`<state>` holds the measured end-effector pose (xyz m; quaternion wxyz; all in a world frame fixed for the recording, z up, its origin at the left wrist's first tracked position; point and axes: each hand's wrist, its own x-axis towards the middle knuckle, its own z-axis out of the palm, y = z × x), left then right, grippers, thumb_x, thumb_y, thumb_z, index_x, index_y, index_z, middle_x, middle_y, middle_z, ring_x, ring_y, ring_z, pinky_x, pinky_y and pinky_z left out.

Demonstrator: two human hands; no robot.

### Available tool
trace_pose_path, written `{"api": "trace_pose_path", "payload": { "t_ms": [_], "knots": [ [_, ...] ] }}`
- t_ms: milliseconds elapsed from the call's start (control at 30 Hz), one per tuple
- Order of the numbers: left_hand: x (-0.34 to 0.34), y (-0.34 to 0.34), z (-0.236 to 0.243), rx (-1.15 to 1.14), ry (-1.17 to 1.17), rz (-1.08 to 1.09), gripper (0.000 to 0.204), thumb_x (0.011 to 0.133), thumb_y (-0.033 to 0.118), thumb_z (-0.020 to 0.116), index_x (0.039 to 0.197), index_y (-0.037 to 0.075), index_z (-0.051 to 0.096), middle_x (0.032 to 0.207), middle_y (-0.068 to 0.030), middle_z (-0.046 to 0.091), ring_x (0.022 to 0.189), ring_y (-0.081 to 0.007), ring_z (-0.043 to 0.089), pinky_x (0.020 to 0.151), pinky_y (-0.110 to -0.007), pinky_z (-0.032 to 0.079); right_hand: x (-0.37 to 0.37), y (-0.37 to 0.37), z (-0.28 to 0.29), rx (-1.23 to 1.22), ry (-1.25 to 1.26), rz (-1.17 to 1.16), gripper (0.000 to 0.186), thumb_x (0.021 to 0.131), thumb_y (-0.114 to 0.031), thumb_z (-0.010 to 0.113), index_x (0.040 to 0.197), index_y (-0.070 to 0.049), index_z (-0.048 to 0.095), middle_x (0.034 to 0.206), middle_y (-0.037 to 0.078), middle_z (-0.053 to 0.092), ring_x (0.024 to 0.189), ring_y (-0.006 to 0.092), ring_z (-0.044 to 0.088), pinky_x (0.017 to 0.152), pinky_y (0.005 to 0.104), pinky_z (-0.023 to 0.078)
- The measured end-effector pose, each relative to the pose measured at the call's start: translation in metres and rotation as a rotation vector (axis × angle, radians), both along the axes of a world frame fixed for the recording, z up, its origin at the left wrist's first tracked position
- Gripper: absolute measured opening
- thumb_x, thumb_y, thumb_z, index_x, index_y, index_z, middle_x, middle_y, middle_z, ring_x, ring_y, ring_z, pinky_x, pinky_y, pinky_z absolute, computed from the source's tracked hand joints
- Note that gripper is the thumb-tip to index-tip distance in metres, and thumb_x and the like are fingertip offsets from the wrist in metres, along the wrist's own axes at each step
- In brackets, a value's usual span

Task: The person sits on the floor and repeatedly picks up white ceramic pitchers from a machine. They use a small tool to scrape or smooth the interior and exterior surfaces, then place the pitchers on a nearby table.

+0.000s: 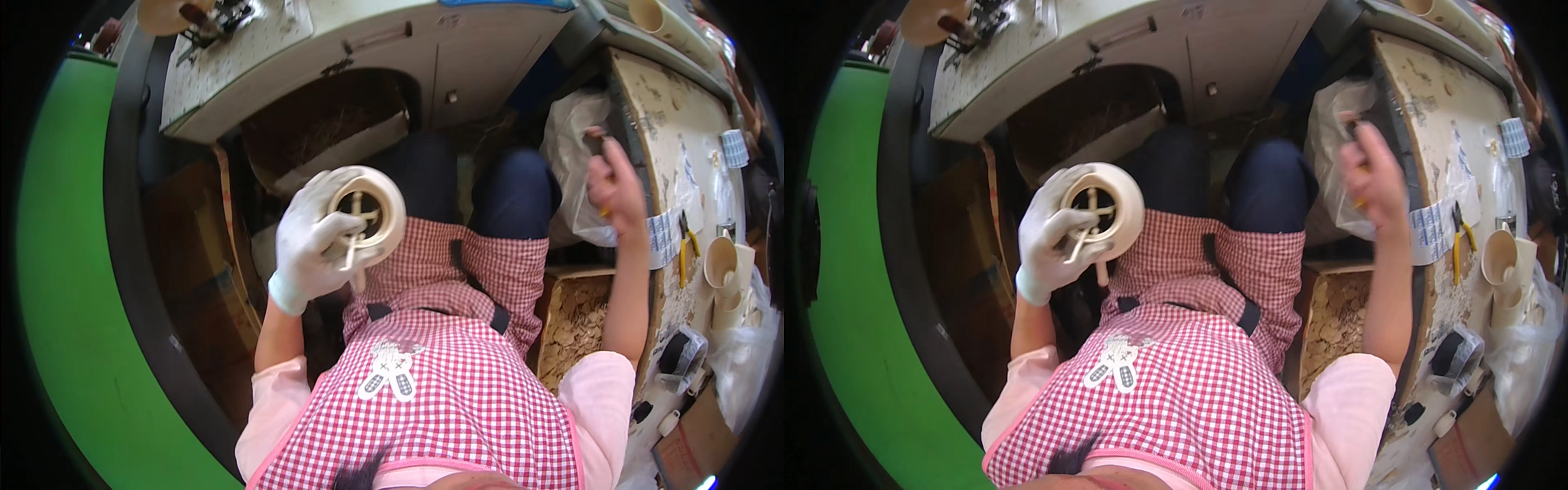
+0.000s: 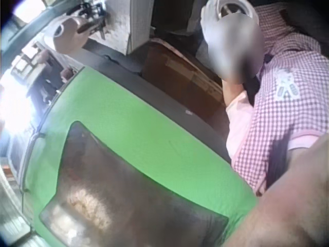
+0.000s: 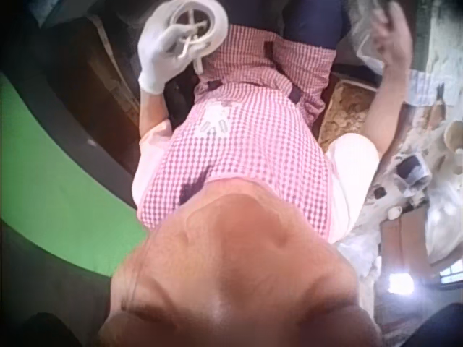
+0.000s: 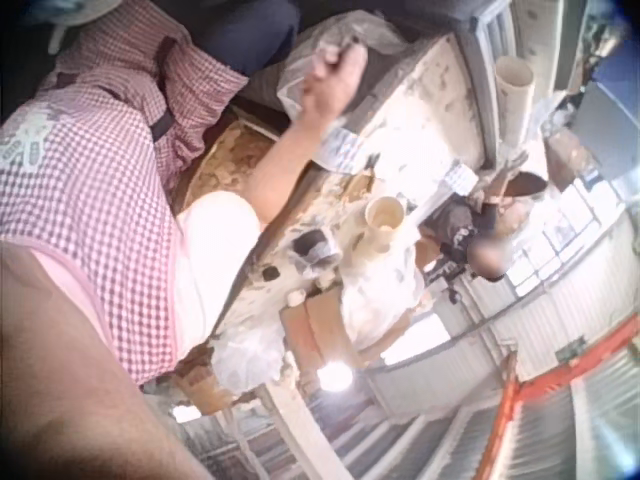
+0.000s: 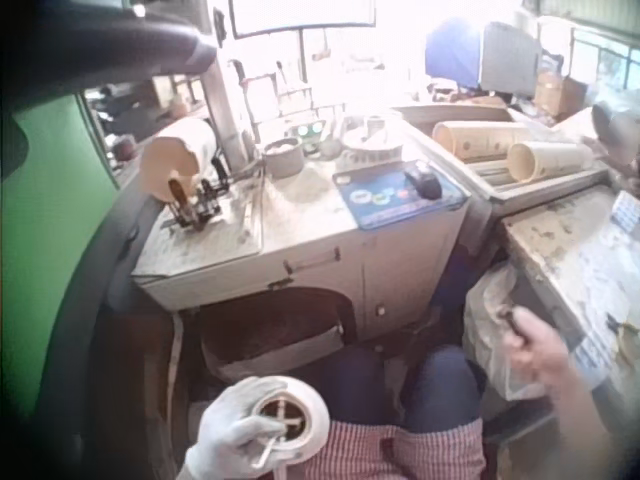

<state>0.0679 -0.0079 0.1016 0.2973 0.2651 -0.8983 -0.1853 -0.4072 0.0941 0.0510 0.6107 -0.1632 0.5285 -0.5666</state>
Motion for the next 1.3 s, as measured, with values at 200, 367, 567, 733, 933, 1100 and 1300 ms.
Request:
{"api": "trace_pose_path", "payload": {
  "t_ms": [200, 367, 567, 733, 933, 1100, 1300],
  "knots": [
    [-0.014, 0.005, -0.005, -0.051, -0.023, -0.139, 0.042, 0.062, 0.029, 0.097, 0.086, 0.011, 0.067, 0.129, -0.0191, 0.071, 0.126, -0.0421, 0.066, 0.107, -0.053, 0.051, 0.194, 0.009, 0.064, -0.607, 1.523, 0.640, 0.027, 0.098, -0.021, 0.070, 0.122, -0.009, 0.070, 0.084, 0.003, 0.060, 0.077, 0.0193, 0.063, 0.066, 0.0378, 0.051],
    [-0.013, 0.008, -0.010, -0.078, -0.033, -0.247, 0.038, 0.062, 0.022, 0.094, 0.085, 0.009, 0.066, 0.128, -0.0186, 0.071, 0.122, -0.0418, 0.066, 0.103, -0.052, 0.052, 0.218, -0.006, 0.061, -0.762, 1.953, 0.640, 0.019, 0.089, -0.020, 0.072, 0.103, -0.007, 0.068, 0.083, 0.004, 0.061, 0.076, 0.0200, 0.064, 0.062, 0.0324, 0.052],
    [-0.035, 0.025, -0.035, -0.089, -0.004, -0.277, 0.027, 0.068, 0.020, 0.084, 0.083, 0.004, 0.069, 0.128, -0.0231, 0.067, 0.121, -0.0426, 0.064, 0.107, -0.054, 0.050, 0.241, -0.011, 0.008, -0.292, 1.818, 0.730, 0.028, 0.099, -0.033, 0.064, 0.092, -0.005, 0.063, 0.077, 0.015, 0.071, 0.067, 0.0327, 0.072, 0.061, 0.0438, 0.058],
    [-0.036, 0.039, -0.052, -0.181, -0.040, -0.266, 0.028, 0.071, 0.022, 0.083, 0.088, 0.005, 0.067, 0.131, -0.0245, 0.065, 0.126, -0.0402, 0.062, 0.114, -0.054, 0.044, 0.224, -0.020, 0.009, -0.218, 1.194, 0.939, 0.053, 0.111, -0.040, 0.040, 0.099, 0.002, 0.070, 0.072, 0.018, 0.071, 0.064, 0.0341, 0.071, 0.074, 0.0438, 0.057],
    [-0.025, 0.056, -0.060, -0.230, 0.002, -0.229, 0.025, 0.077, 0.023, 0.081, 0.089, 0.007, 0.067, 0.134, -0.0234, 0.065, 0.128, -0.0394, 0.061, 0.114, -0.053, 0.045, 0.212, 0.012, 0.024, 0.321, 0.731, 1.125, 0.055, 0.114, -0.041, 0.032, 0.093, 0.001, 0.061, 0.055, 0.006, 0.059, 0.046, 0.0181, 0.060, 0.062, 0.0350, 0.054],
    [-0.024, 0.055, -0.059, -0.186, 0.012, -0.165, 0.021, 0.080, 0.023, 0.080, 0.088, 0.008, 0.067, 0.135, -0.0217, 0.065, 0.128, -0.0379, 0.063, 0.113, -0.053, 0.046, 0.232, 0.019, 0.031, 0.030, 1.230, 1.003, 0.049, 0.112, -0.038, 0.039, 0.100, 0.003, 0.063, 0.078, 0.021, 0.070, 0.074, 0.0388, 0.070, 0.077, 0.0484, 0.056],
    [-0.020, 0.057, -0.062, -0.192, 0.024, -0.100, 0.019, 0.080, 0.022, 0.081, 0.083, 0.009, 0.067, 0.135, -0.0204, 0.066, 0.127, -0.0362, 0.064, 0.113, -0.051, 0.047, 0.226, 0.021, 0.046, 0.318, 0.780, 1.097, 0.049, 0.113, -0.035, 0.036, 0.091, 0.002, 0.060, 0.056, 0.006, 0.060, 0.043, 0.0191, 0.059, 0.058, 0.0358, 0.054]
  ]
}}
